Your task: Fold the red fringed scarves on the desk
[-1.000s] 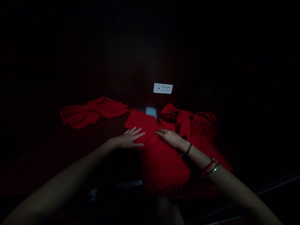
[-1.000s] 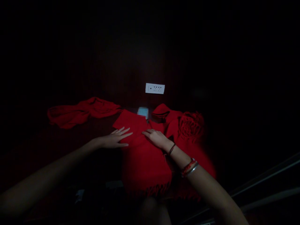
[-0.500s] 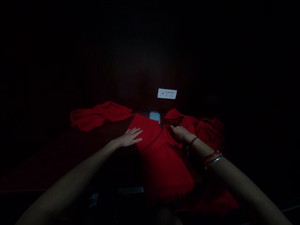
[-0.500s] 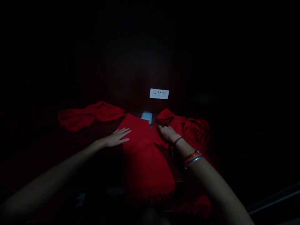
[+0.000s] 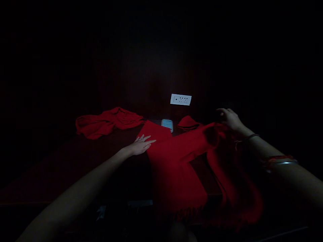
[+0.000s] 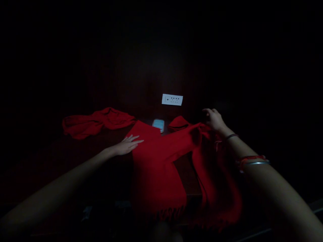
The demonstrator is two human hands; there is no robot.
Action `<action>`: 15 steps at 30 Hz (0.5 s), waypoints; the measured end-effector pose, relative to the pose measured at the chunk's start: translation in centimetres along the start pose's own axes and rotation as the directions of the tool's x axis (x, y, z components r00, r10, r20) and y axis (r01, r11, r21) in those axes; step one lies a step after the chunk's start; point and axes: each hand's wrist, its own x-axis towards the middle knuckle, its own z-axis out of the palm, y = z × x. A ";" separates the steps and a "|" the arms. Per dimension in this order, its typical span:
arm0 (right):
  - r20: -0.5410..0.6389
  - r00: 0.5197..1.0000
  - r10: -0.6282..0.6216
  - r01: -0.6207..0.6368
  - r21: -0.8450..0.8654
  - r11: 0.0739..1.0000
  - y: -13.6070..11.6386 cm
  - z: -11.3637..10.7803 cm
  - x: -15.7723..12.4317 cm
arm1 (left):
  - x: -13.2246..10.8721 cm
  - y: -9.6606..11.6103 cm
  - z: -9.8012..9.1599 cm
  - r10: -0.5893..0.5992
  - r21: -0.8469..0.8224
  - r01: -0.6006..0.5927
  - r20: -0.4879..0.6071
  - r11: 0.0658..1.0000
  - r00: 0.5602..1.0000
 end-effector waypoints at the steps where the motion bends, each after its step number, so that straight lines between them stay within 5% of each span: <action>1: 0.009 0.999 -0.052 0.053 -0.091 0.994 -0.7 0.4 0.0 | -0.1 0.0 0.0 0.000 0.003 0.000 -0.005 1.000 1.000; 4: 0.055 0.994 -0.093 0.104 -0.249 0.963 -2.7 1.1 0.6 | -0.5 0.1 -0.1 0.002 0.010 -0.002 0.012 1.000 1.000; 10: 0.117 0.986 0.120 -0.076 -0.324 0.943 -5.1 1.0 2.6 | -0.8 0.6 -0.4 -0.033 -0.006 0.033 0.010 0.999 0.999; 13: 0.165 0.970 0.179 -0.116 -0.335 0.935 -8.7 2.4 2.4 | -0.8 0.7 -0.4 -0.011 0.046 0.012 -0.032 0.999 0.999; 15: 0.176 0.980 0.095 -0.044 -0.273 0.961 -12.1 4.0 1.5 | -0.9 0.6 -0.4 0.056 0.093 -0.050 -0.063 0.994 0.996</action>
